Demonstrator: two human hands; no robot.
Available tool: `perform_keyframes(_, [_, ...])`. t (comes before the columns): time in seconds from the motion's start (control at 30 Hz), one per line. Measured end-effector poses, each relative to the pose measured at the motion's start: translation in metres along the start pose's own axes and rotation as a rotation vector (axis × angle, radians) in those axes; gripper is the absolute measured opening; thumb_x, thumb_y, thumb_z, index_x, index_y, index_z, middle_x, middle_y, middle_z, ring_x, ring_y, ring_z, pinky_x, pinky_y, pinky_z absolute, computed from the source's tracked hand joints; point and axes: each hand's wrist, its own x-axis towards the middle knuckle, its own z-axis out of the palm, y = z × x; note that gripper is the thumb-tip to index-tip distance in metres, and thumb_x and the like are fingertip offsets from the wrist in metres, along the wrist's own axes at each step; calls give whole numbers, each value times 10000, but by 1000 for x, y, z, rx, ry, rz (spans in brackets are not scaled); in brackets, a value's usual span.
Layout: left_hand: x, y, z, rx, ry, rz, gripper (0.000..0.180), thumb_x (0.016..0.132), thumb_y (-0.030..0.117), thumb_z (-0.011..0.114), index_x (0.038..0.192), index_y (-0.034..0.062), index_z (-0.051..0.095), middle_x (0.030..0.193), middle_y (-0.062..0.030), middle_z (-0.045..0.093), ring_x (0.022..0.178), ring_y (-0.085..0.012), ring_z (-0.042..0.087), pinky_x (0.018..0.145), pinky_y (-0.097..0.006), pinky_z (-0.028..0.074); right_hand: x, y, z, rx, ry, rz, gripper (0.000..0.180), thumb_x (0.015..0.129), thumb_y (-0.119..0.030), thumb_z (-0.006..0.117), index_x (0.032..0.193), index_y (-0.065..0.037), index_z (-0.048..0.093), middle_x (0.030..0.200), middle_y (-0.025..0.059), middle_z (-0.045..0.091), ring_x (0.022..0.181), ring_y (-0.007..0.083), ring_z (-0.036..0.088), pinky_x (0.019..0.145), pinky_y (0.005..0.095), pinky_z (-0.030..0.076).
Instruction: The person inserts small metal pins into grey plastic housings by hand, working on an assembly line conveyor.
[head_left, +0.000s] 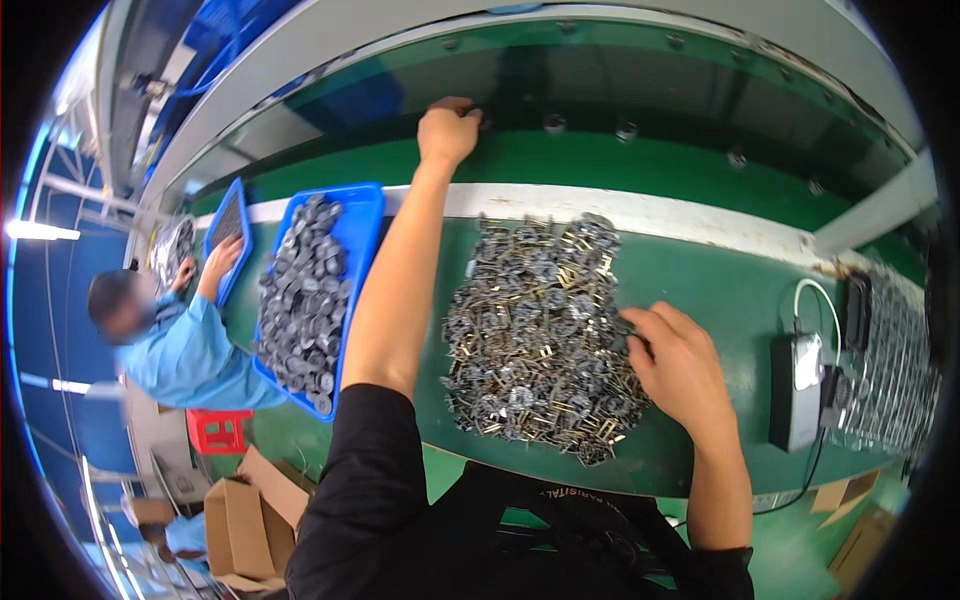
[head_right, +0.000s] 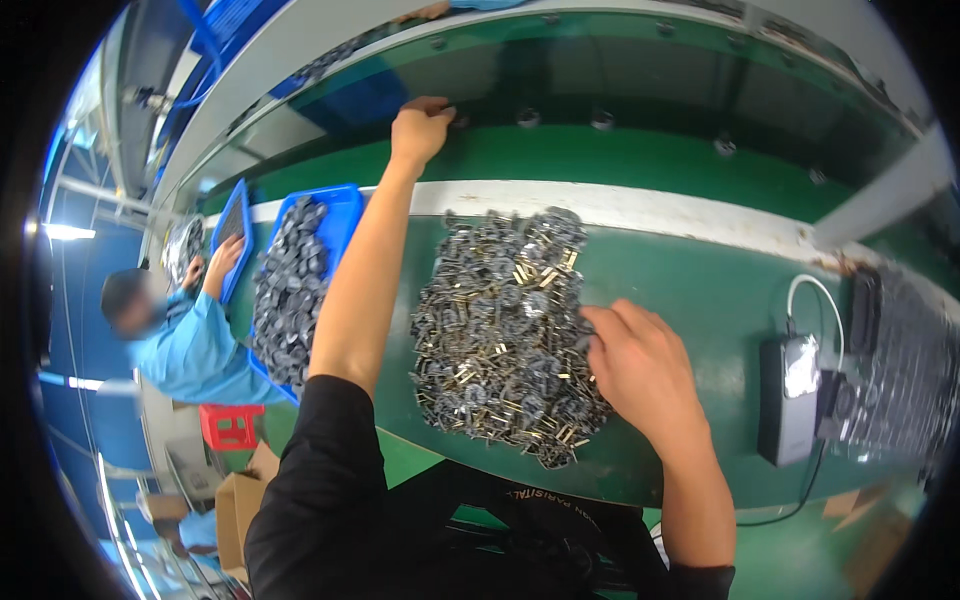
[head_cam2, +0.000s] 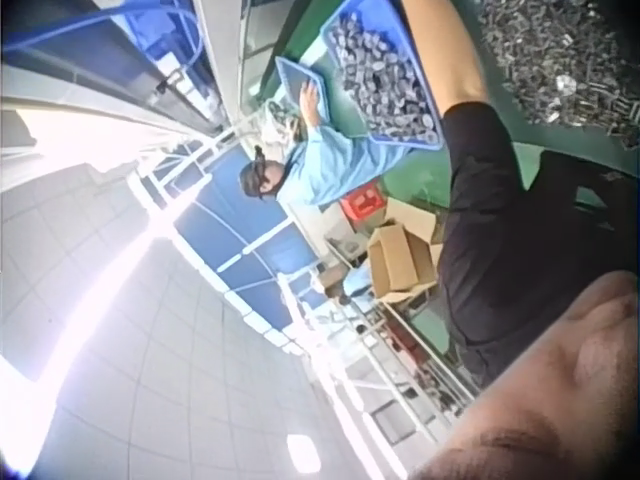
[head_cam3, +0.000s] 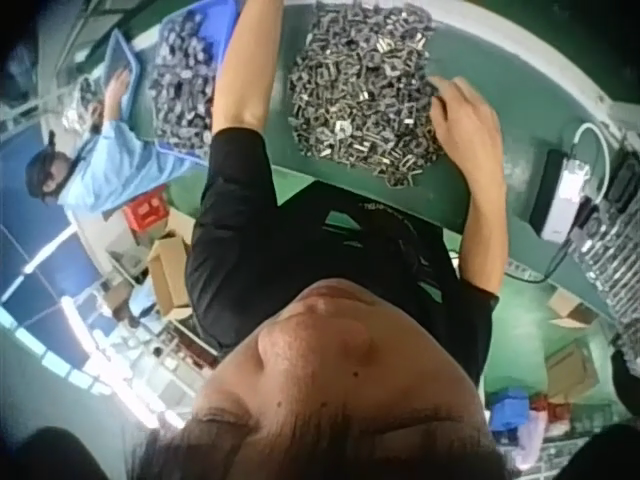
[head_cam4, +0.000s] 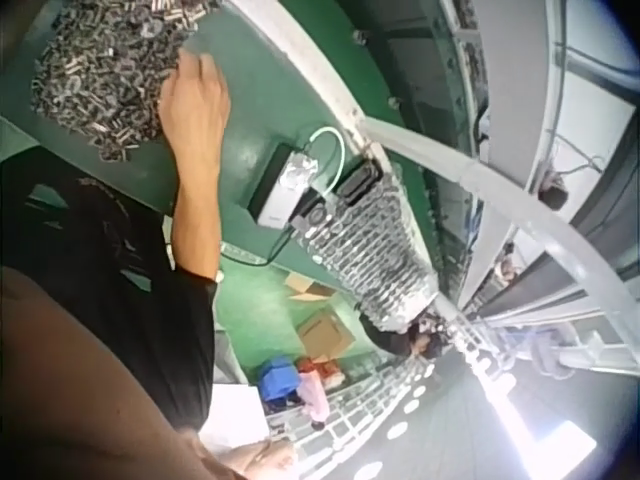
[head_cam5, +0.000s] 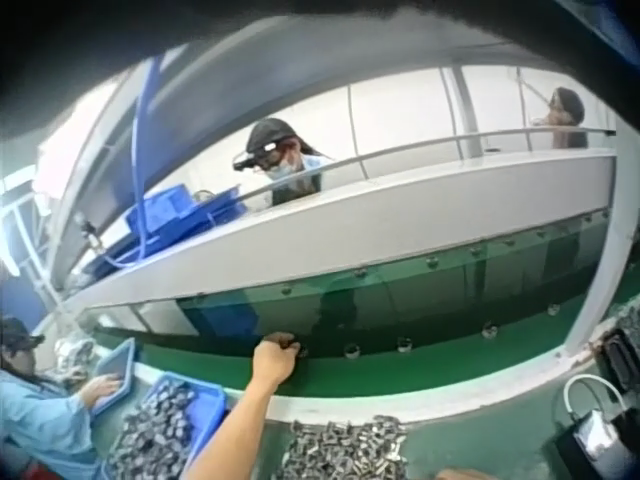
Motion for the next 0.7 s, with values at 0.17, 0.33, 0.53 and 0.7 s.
perform_keyframes(0.17, [-73, 19, -119, 513, 50, 184, 375, 841, 294, 684, 1138, 66, 691, 1117, -230, 653, 1111, -379, 585, 955, -455, 466, 0, 7, -2, 71, 18, 145, 256, 746, 70, 629, 990, -4, 653, 849, 114, 570, 687, 295, 598, 616, 394, 484])
perform_keyframes(0.33, [-113, -54, -230, 963, -4, -501, 649, 935, 504, 518, 1417, 74, 456, 1385, -269, 490, 1290, -452, 450, 1080, -488, 377, 4, -7, -1, 106, 45, 195, 238, 736, 96, 621, 946, -8, 659, 831, 103, 555, 615, 256, 574, 579, 369, 469])
perform_keyframes(0.53, [-124, -89, -218, 819, -161, -423, 659, 941, 509, 504, 1433, 77, 439, 1388, -271, 482, 1294, -437, 447, 1083, -505, 359, 5, -2, -1, 77, 84, 147, 159, 742, 83, 645, 870, -11, 654, 832, 91, 567, 604, 241, 574, 564, 355, 469])
perform_keyframes(0.7, [-124, -64, -203, 689, -91, -343, 573, 873, 485, 633, 1255, 58, 609, 1243, -232, 595, 1163, -401, 562, 1007, -505, 410, 3, 4, -3, 50, 52, 203, 132, 746, 44, 697, 853, -18, 653, 813, 83, 586, 620, 236, 591, 564, 351, 478])
